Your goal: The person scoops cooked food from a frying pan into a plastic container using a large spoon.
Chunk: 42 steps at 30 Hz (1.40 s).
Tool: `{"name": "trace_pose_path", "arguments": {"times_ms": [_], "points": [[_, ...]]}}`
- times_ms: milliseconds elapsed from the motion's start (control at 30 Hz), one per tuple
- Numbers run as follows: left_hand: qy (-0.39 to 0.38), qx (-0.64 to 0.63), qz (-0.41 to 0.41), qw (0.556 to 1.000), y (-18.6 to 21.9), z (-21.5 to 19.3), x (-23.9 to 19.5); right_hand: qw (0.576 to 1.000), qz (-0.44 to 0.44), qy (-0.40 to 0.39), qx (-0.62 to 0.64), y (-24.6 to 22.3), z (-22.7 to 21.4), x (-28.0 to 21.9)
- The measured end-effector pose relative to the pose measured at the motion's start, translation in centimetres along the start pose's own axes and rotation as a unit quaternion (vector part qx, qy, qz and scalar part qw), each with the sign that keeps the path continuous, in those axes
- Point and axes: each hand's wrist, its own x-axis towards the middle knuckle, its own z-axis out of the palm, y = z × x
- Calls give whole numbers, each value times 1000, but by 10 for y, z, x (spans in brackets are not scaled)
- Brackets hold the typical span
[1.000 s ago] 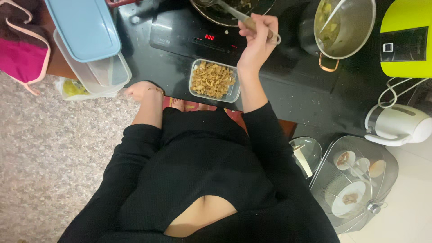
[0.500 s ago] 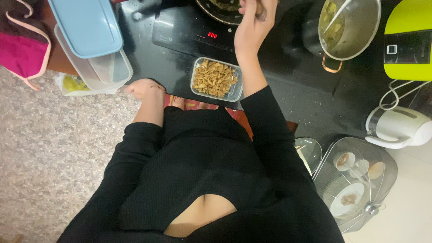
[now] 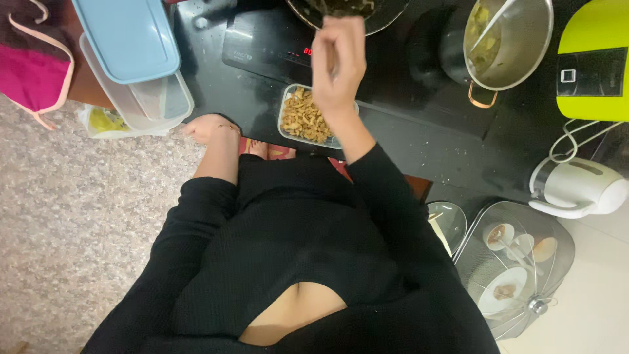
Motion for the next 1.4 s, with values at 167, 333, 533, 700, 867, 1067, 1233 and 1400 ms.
{"name": "trace_pose_path", "arguments": {"times_ms": [167,333,533,700,867,1067,1233,1400], "points": [[47,47,26,997,-19,23,40,993,-32,-68,-88,-13,3,-50],[-36,72,159,984,-16,-35,-65,982,-84,-52,-163,17,24,-105],[-71,214,172,959,-8,-41,-73,983,-97,-45,-149,6,25,-98],[-45,97,113,988,-1,-36,-68,982,-112,-56,-144,-1,31,-101],[-41,89,107,989,-2,-35,-73,980,-119,-51,-151,0,34,-105],[-36,93,132,986,-18,-16,-19,981,-117,-58,-146,-3,31,-101],[-41,82,138,986,-20,-14,-20,980,-113,-58,-153,3,25,-101],[-12,60,171,983,-28,-14,-32,978,-116,-84,-154,5,15,-100]]}}
